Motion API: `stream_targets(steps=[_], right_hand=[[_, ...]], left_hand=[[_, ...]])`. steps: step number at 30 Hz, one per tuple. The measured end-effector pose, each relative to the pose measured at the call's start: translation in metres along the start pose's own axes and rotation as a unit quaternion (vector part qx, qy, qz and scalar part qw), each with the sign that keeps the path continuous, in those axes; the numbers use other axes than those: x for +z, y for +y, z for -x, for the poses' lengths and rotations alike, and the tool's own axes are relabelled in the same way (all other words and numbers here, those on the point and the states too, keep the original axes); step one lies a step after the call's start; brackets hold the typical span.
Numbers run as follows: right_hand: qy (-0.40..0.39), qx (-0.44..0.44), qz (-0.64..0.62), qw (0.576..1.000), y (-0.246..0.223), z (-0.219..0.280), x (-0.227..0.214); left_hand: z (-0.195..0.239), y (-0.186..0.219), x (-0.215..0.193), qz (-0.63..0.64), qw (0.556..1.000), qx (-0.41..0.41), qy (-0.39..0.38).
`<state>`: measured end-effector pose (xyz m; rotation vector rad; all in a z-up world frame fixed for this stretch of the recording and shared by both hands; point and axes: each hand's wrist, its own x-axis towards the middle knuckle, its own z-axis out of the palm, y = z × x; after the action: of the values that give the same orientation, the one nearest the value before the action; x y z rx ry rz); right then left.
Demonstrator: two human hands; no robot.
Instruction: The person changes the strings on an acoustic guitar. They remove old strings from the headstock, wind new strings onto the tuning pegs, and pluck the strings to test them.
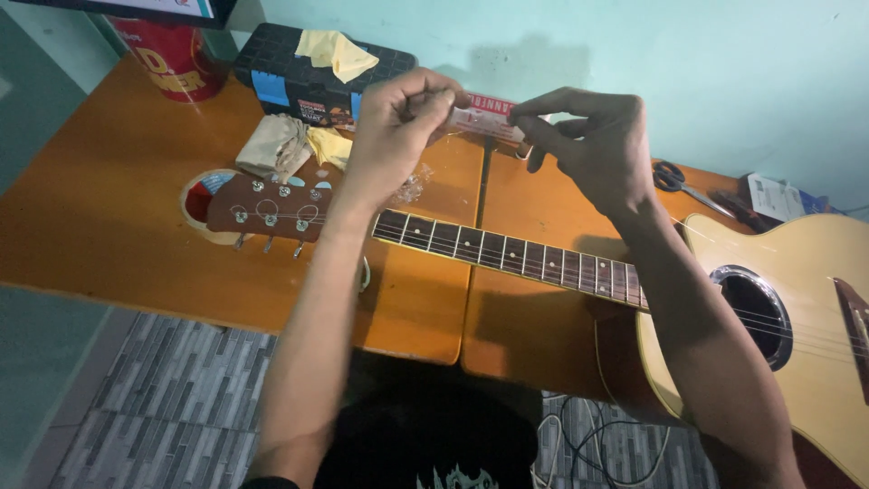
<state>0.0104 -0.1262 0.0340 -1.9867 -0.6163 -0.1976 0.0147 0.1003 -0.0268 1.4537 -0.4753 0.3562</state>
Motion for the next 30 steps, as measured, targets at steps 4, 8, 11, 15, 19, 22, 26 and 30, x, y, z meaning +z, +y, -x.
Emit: stream_targets(steps=[4, 8, 11, 15, 19, 22, 26, 30], right_hand=[[-0.002, 0.010, 0.033, 0.999, -0.001, 0.000, 0.002], [0.006, 0.050, -0.027, 0.998, 0.003, -0.004, -0.001], [-0.010, 0.028, -0.096, 0.995, 0.003, -0.003, -0.009], [-0.008, 0.052, -0.127, 0.991, -0.009, 0.002, -0.021], [-0.036, 0.085, -0.079, 0.993, -0.014, 0.009, -0.037], [-0.051, 0.079, -0.027, 0.995, -0.011, 0.013, -0.042], [-0.055, 0.127, -0.056, 0.989, -0.006, 0.017, -0.045], [-0.067, 0.120, -0.004, 0.990, 0.002, 0.020, -0.056]], left_hand=[[0.002, 0.011, 0.000, -0.027, 0.998, 0.044, -0.029], [-0.002, -0.007, 0.000, 0.184, 0.982, 0.005, -0.048], [0.001, -0.004, 0.018, 0.381, 0.923, 0.014, -0.045], [-0.005, -0.014, 0.030, 0.434, 0.899, 0.005, -0.060], [-0.006, -0.012, 0.043, 0.399, 0.917, -0.020, -0.028], [-0.005, -0.013, 0.048, 0.422, 0.905, -0.047, -0.034], [-0.005, -0.021, 0.051, 0.405, 0.911, -0.034, -0.073], [-0.004, -0.019, 0.045, 0.424, 0.899, -0.053, -0.093]])
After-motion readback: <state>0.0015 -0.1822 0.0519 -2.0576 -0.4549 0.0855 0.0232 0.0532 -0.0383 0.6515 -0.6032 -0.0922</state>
